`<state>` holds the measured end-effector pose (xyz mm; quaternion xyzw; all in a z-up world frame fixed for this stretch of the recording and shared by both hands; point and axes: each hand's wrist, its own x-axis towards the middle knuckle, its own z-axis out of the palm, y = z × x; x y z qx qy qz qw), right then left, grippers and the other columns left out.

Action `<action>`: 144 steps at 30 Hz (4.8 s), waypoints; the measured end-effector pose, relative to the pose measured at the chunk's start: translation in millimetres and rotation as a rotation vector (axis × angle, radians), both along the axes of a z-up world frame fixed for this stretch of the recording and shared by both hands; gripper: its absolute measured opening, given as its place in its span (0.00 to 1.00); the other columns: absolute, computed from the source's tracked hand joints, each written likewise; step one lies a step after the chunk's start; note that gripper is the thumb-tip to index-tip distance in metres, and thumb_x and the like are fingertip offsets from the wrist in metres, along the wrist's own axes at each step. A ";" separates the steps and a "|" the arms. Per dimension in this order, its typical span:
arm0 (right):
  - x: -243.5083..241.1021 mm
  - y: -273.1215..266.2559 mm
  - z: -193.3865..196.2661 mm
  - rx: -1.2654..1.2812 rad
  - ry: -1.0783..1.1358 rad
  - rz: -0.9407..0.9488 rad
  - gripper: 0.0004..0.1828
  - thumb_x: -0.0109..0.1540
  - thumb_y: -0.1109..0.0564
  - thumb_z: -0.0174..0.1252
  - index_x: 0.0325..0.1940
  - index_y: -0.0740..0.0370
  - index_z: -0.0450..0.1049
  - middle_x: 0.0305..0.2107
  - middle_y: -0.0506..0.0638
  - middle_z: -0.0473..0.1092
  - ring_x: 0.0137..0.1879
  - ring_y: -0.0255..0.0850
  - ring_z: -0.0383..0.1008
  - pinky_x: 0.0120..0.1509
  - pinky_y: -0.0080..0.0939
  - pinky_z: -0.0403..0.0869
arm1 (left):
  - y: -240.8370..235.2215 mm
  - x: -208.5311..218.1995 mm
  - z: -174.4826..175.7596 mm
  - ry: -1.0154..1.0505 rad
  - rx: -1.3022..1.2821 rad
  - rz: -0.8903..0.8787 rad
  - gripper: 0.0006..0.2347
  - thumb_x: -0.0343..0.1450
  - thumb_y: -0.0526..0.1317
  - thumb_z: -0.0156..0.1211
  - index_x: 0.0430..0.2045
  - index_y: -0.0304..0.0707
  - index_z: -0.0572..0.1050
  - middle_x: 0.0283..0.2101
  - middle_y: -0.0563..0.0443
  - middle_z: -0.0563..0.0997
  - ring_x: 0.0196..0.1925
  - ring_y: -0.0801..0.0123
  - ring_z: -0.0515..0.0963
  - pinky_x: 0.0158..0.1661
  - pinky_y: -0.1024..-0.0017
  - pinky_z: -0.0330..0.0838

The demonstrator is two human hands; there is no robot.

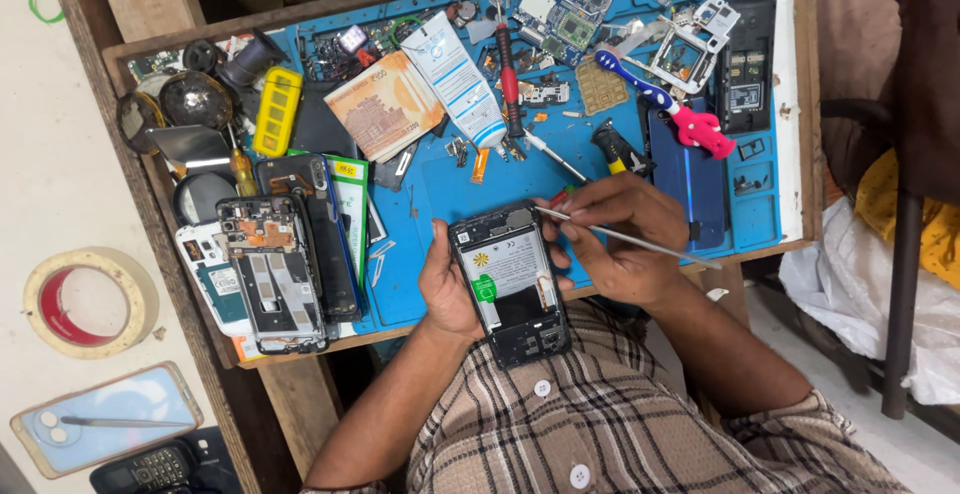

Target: The person uses a yellow-handled screwdriver to tighten screws on the back of a disassembled smartphone, then switches to a metal spudger to pry and adjust internal components near the battery and camera area. The work continues with repeated prying and repositioning of small parts inside the phone chassis.

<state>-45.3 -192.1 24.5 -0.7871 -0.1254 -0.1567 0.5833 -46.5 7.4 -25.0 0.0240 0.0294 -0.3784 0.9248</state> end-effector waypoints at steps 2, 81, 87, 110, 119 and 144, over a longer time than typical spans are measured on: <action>-0.5 3.1 2.1 0.019 -0.044 0.010 0.07 0.64 0.70 0.62 0.42 0.67 0.70 0.40 0.57 0.72 0.47 0.43 0.81 0.57 0.44 0.85 | -0.1 0.1 -0.5 -0.008 -0.015 0.009 0.42 0.76 0.69 0.36 0.70 0.22 0.59 0.62 0.31 0.74 0.62 0.44 0.78 0.60 0.44 0.75; 32.0 26.4 21.9 -0.183 -0.057 0.165 0.10 0.58 0.61 0.73 0.33 0.62 0.76 0.32 0.50 0.74 0.39 0.42 0.73 0.47 0.42 0.69 | 6.2 -14.9 -26.0 0.145 0.053 -0.077 0.40 0.74 0.71 0.39 0.64 0.28 0.66 0.57 0.28 0.76 0.56 0.38 0.80 0.56 0.36 0.76; 36.8 36.0 24.2 -0.174 -0.027 0.175 0.09 0.59 0.61 0.72 0.33 0.61 0.76 0.31 0.49 0.75 0.39 0.41 0.73 0.47 0.41 0.69 | 10.6 -13.2 -25.9 0.114 0.066 -0.078 0.40 0.74 0.72 0.40 0.65 0.28 0.66 0.59 0.28 0.74 0.58 0.40 0.79 0.56 0.35 0.75; 38.7 16.6 22.9 -0.137 0.041 0.138 0.05 0.70 0.63 0.61 0.50 0.65 0.75 0.42 0.55 0.78 0.49 0.42 0.77 0.53 0.39 0.76 | 6.0 5.0 -8.1 0.019 -0.038 -0.078 0.42 0.74 0.71 0.37 0.67 0.25 0.64 0.58 0.35 0.76 0.55 0.49 0.80 0.52 0.54 0.79; 41.1 -3.4 25.7 0.101 0.269 0.038 0.08 0.72 0.66 0.54 0.55 0.69 0.71 0.44 0.57 0.78 0.51 0.43 0.81 0.60 0.42 0.81 | 10.9 7.6 -3.9 0.074 -0.137 -0.039 0.45 0.74 0.71 0.37 0.72 0.23 0.58 0.60 0.34 0.76 0.57 0.48 0.80 0.58 0.54 0.78; 49.5 3.5 38.5 -0.355 0.652 0.340 0.18 0.58 0.63 0.63 0.53 0.60 0.79 0.29 0.52 0.80 0.31 0.39 0.83 0.34 0.36 0.79 | 20.9 34.1 21.2 -0.137 0.127 0.285 0.46 0.74 0.72 0.38 0.72 0.23 0.57 0.75 0.31 0.60 0.65 0.44 0.74 0.58 0.52 0.76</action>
